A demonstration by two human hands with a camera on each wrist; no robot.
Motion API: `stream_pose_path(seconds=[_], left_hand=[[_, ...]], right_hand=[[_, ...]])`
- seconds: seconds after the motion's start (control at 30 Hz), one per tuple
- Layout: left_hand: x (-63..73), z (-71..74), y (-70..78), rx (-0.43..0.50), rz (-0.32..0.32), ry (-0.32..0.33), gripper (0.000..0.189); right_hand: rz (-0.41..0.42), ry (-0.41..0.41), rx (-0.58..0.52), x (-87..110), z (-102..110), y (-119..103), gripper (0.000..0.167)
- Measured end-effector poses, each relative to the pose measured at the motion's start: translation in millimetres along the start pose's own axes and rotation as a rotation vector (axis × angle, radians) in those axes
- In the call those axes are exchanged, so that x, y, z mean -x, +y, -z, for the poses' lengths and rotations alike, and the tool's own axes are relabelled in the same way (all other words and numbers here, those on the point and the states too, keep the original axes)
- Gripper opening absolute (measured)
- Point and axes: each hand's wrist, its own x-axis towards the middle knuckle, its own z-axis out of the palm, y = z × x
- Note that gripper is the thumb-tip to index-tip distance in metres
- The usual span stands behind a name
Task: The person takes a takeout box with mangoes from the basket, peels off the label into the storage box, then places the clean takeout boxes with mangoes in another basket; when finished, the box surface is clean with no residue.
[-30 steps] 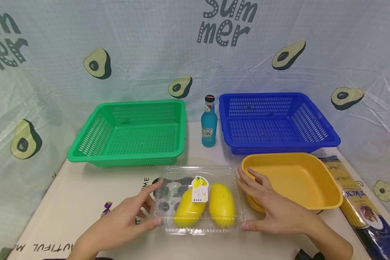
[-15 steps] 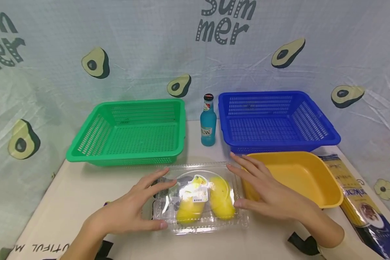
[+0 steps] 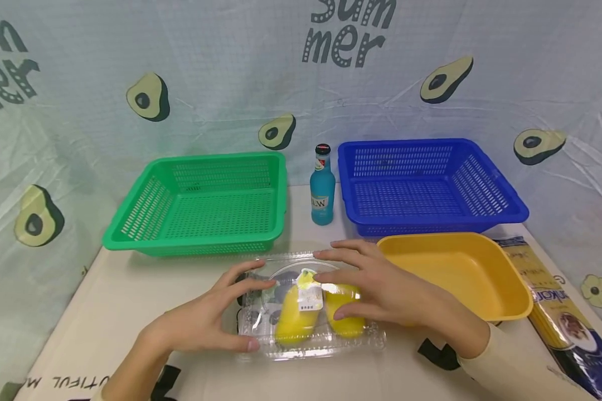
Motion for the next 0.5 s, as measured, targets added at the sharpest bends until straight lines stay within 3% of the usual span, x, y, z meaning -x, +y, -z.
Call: stream_pose_path(seconds=[0.27,0.5], left_hand=[[-0.5,-0.8,-1.6,-0.01,-0.022,0.021,0.084],[0.3,-2.7,-3.5,-0.025,-0.041,0.04,0.084]], right_hand=[[0.126,0.016,0.01,-20.0,-10,2,0.038],[0.223,0.047,-0.031,-25.4,-17,6,0.017]])
